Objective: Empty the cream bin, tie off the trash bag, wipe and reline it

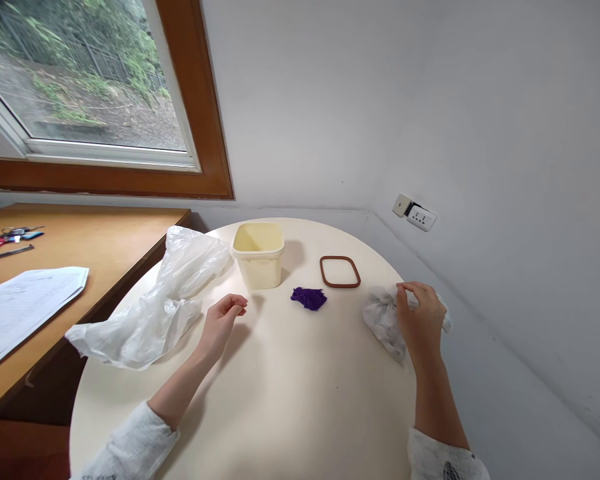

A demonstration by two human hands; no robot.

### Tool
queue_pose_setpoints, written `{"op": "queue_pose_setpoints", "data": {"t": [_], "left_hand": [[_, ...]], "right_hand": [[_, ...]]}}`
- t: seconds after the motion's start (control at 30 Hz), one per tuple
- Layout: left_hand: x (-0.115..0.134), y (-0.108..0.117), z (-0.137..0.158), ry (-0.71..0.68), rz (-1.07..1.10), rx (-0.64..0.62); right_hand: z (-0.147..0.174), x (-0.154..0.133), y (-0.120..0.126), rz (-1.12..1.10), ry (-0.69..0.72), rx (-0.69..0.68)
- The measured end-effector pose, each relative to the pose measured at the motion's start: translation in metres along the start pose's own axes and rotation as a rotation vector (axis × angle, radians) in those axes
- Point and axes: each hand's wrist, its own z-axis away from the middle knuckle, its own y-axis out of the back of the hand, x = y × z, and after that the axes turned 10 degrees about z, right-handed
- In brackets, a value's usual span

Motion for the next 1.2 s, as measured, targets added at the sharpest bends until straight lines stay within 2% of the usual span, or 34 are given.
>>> {"op": "queue_pose_setpoints", "data": {"t": [0.83, 1.2], "left_hand": [[0.001, 0.001, -0.001, 0.017, 0.01, 0.013], [-0.002, 0.003, -0.001, 0.019, 0.016, 0.016]], "right_hand": [[-0.005, -0.053, 0.0, -0.134, 0.153, 0.047], [-0.005, -0.078, -0.007, -0.23, 0.201, 0.012]]}}
